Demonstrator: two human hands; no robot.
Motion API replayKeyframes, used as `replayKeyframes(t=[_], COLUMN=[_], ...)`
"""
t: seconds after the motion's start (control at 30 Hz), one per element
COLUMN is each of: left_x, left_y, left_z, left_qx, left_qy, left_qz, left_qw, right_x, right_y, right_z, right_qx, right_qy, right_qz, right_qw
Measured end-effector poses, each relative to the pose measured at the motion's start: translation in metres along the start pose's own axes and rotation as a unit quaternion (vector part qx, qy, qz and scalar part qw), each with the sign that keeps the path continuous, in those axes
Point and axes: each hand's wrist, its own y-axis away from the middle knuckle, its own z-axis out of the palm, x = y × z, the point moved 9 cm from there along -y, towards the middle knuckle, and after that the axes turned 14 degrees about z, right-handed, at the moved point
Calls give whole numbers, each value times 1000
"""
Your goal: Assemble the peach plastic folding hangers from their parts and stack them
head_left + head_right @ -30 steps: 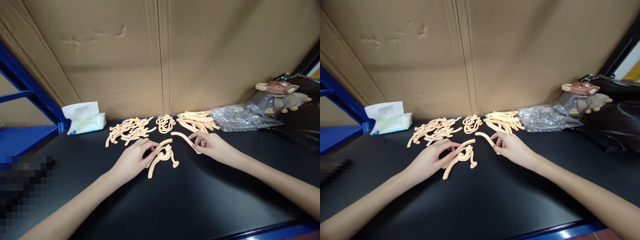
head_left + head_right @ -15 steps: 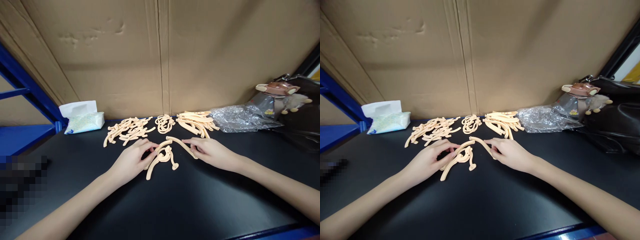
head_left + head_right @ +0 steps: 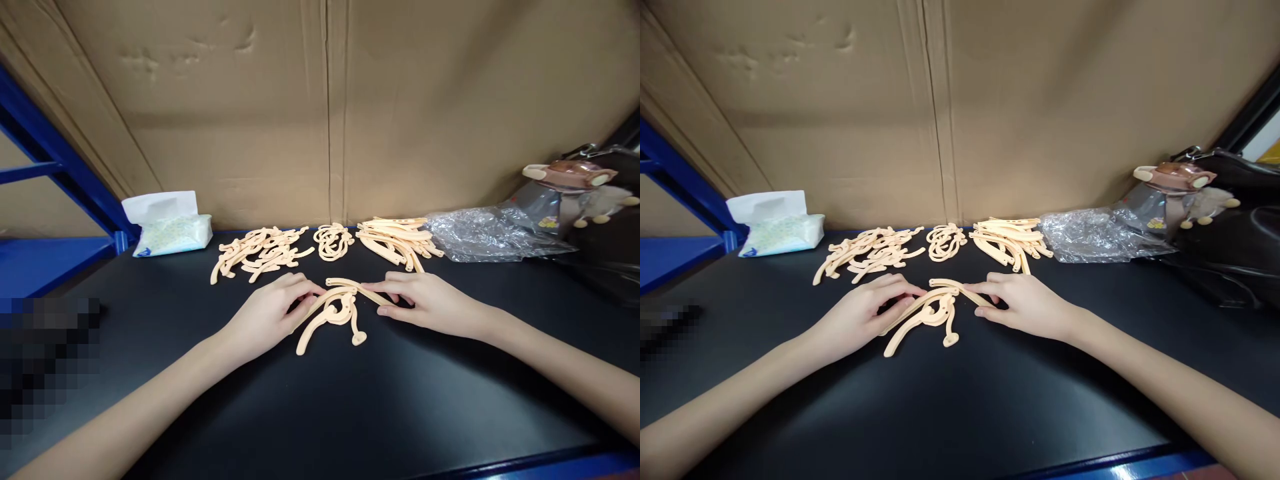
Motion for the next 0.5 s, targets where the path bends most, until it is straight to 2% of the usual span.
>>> replayKeyframes(t=[0.23,0.3,0.37,0.43,0.5], left_x=[6,7,10,16,24], left_y=[-1,0,1,0,-1], left_z=[1,-3,-6,-6,-3], left_qx=[-7,2,6,-2,-18], left_qy=[-4,-11,-21,-35,-49], left_qz=[5,2,9,26,50], left_qw=[1000,1000,1000,999,997], right_x=[1,2,-3,-18,-41], right_y=[-1,0,4,11,20], right_z=[0,-3,-9,-12,-6], right_qx=[0,31,89,135,134], right_qy=[12,32,71,113,134], right_qz=[7,13,10,-29,-103], right_qw=[1000,999,993,984,976])
